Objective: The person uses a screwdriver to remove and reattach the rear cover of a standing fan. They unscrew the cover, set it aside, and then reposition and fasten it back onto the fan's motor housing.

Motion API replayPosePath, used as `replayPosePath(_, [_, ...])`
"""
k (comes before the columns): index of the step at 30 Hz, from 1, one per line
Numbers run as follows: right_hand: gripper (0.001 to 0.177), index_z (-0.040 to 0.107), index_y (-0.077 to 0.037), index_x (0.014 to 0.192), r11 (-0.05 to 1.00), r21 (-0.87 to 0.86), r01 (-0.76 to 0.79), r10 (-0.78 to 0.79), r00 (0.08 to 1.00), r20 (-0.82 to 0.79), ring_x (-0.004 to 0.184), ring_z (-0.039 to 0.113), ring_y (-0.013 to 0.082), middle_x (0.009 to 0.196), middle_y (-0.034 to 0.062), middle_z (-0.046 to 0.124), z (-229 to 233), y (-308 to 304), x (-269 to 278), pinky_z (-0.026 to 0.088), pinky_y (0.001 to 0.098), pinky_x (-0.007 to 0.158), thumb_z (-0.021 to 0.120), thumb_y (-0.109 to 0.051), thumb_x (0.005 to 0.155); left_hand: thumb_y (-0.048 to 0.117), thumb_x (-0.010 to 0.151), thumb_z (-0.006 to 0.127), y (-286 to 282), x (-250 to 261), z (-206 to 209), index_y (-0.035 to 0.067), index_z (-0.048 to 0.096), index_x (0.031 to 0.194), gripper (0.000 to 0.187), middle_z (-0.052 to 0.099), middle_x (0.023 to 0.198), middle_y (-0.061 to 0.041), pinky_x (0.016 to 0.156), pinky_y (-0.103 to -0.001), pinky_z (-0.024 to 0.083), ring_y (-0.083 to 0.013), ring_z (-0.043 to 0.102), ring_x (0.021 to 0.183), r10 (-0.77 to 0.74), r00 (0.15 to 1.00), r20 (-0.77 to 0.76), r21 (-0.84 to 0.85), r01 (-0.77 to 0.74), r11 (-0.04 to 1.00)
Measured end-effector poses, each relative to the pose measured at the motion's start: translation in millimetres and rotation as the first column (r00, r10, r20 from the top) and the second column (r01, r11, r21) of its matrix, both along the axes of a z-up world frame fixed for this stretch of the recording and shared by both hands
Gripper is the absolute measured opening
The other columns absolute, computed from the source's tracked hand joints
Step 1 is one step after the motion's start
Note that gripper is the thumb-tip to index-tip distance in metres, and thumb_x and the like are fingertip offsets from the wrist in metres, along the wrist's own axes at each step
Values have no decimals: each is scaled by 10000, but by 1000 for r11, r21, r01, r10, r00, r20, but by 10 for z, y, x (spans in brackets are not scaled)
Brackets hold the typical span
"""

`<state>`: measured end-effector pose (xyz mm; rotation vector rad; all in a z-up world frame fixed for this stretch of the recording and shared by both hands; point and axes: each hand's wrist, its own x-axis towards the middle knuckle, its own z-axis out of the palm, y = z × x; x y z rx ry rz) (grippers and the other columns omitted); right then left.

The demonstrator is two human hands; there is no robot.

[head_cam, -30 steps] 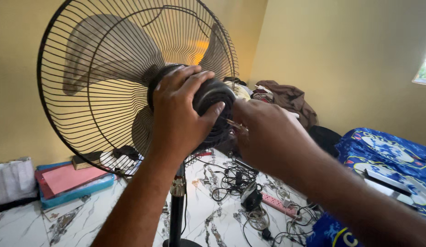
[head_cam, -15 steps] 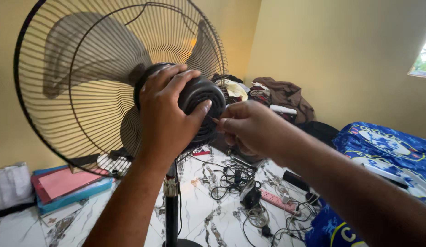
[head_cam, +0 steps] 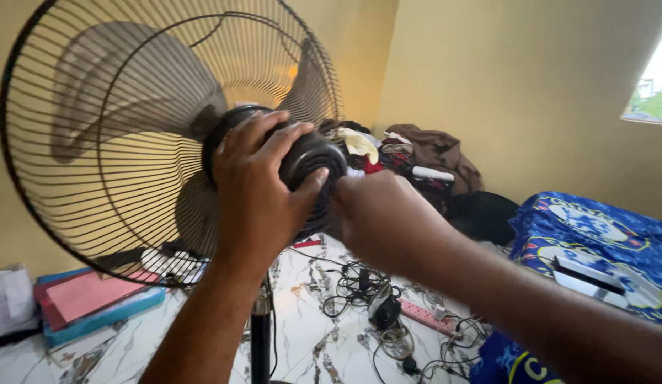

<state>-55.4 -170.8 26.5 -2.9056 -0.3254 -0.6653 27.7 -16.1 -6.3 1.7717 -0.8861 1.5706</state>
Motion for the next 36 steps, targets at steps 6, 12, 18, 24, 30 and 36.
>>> replayPosePath(6, [199,664,17,920,389,913,126,523,785,-331,375,491,81,620,23,579,168,-351,220,335,256,297,593,-158,981,205,867,813,17,-76,4,245,759,1280,418,476,1489,-202,1173,-670,229,-410,419,1426,-1,1000,-25,73,3,997])
replayPosePath(12, [164,648,-13,902,540,837,93,409,840,-357,356,461,85,610,32,594,178,-333,229,276,263,281,626,-176,909,204,659,885,150,-96,35,217,821,899,248,471,1474,-175,1163,-703,196,-478,305,1432,-38,999,-14,266,40,963])
replayPosePath(18, [303,572,-42,1019,820,573,-4,230,918,-322,466,606,146,719,107,737,247,-288,11,443,293,380,686,-308,928,242,704,933,22,-58,-73,216,821,805,153,541,1480,-69,1193,-731,140,-385,359,1486,31,997,-72,142,-20,990])
replayPosePath(24, [333,576,-75,1193,968,-243,-57,147,917,371,647,705,211,856,76,746,-162,-309,-592,484,403,532,697,-237,928,277,723,929,12,-64,-73,224,831,842,163,548,1476,-71,1194,-721,151,-372,366,1475,8,996,-85,126,3,992])
replayPosePath(30, [222,600,-50,1128,945,-326,15,146,873,465,514,637,259,774,102,699,-414,-525,-393,465,419,428,613,-173,944,273,754,944,33,-84,-42,212,826,853,166,542,1479,-84,1177,-722,164,-364,394,1463,6,997,-81,165,8,986])
replayPosePath(36, [297,658,-88,956,996,79,33,-52,966,253,545,626,305,611,134,628,-242,-372,-289,496,445,545,519,-314,1087,256,765,938,113,7,-92,197,819,884,179,548,1471,-88,1195,-639,284,-357,422,1450,-26,999,-45,162,33,986])
